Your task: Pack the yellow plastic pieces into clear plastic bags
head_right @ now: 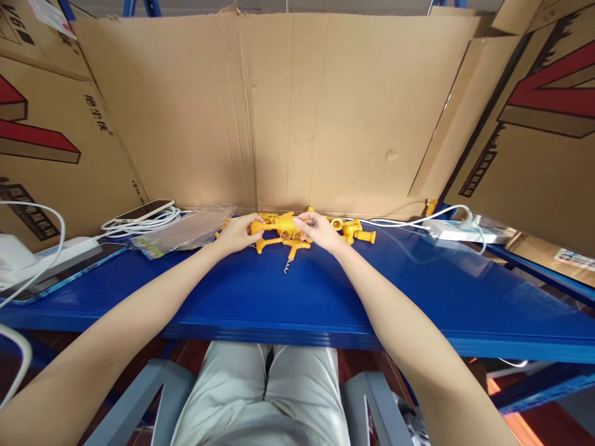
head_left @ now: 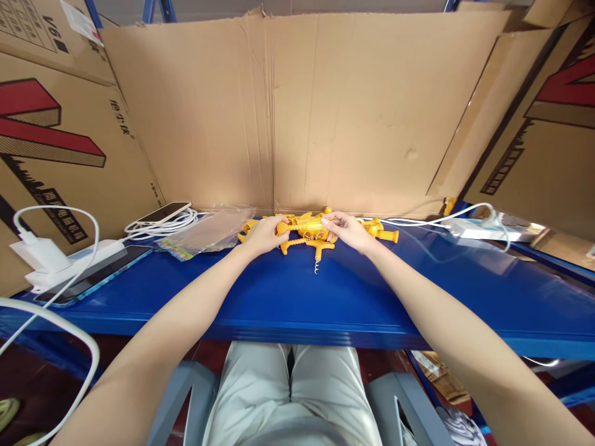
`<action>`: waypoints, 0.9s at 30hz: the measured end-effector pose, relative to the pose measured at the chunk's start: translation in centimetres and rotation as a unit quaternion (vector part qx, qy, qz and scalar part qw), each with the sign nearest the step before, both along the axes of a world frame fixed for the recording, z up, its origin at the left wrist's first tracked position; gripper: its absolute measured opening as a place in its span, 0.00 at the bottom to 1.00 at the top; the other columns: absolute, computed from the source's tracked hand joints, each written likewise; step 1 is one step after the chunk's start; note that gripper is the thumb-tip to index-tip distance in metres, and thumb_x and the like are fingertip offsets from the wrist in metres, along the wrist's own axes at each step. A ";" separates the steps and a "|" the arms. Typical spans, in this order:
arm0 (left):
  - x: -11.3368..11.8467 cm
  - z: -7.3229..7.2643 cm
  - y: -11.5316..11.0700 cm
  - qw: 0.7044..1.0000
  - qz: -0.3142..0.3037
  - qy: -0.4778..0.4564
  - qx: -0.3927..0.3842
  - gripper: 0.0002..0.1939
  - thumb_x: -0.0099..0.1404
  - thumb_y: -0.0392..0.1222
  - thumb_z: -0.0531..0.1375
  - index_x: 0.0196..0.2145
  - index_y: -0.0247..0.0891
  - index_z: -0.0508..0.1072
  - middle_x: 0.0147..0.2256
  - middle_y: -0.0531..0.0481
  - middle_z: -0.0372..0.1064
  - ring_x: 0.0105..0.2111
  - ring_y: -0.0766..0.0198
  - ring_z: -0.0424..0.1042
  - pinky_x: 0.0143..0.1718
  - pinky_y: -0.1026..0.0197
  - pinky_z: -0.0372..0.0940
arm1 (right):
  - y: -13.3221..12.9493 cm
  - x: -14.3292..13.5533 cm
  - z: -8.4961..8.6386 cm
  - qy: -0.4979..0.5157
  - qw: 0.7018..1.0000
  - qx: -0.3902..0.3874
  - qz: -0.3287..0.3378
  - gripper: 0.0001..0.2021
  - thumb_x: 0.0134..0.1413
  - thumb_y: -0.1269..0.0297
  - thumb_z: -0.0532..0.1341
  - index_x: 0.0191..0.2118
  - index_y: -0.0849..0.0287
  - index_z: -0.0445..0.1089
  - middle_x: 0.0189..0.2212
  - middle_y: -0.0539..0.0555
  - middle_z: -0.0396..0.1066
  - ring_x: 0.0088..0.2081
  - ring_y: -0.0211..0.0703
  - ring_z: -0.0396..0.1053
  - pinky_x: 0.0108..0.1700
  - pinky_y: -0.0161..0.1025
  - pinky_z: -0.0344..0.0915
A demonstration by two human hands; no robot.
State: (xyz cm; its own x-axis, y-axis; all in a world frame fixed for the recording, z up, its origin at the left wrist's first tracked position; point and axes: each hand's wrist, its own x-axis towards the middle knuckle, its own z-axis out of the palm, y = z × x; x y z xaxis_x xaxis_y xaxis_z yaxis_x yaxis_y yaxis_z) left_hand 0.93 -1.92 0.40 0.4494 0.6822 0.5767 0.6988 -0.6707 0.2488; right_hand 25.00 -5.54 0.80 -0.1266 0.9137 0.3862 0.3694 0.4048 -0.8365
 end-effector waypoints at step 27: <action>0.1 0.1 0.0 0.999 -0.019 -0.008 0.026 0.11 0.56 0.41 0.58 0.38 0.40 0.68 0.35 0.50 0.71 0.34 0.63 0.69 0.34 0.62 0.59 | -0.7 -0.4 0.6 -0.024 0.996 -0.085 -0.004 0.25 0.49 0.39 0.56 0.25 0.60 0.63 0.19 0.51 0.69 0.14 0.28 0.53 0.18 0.32 0.53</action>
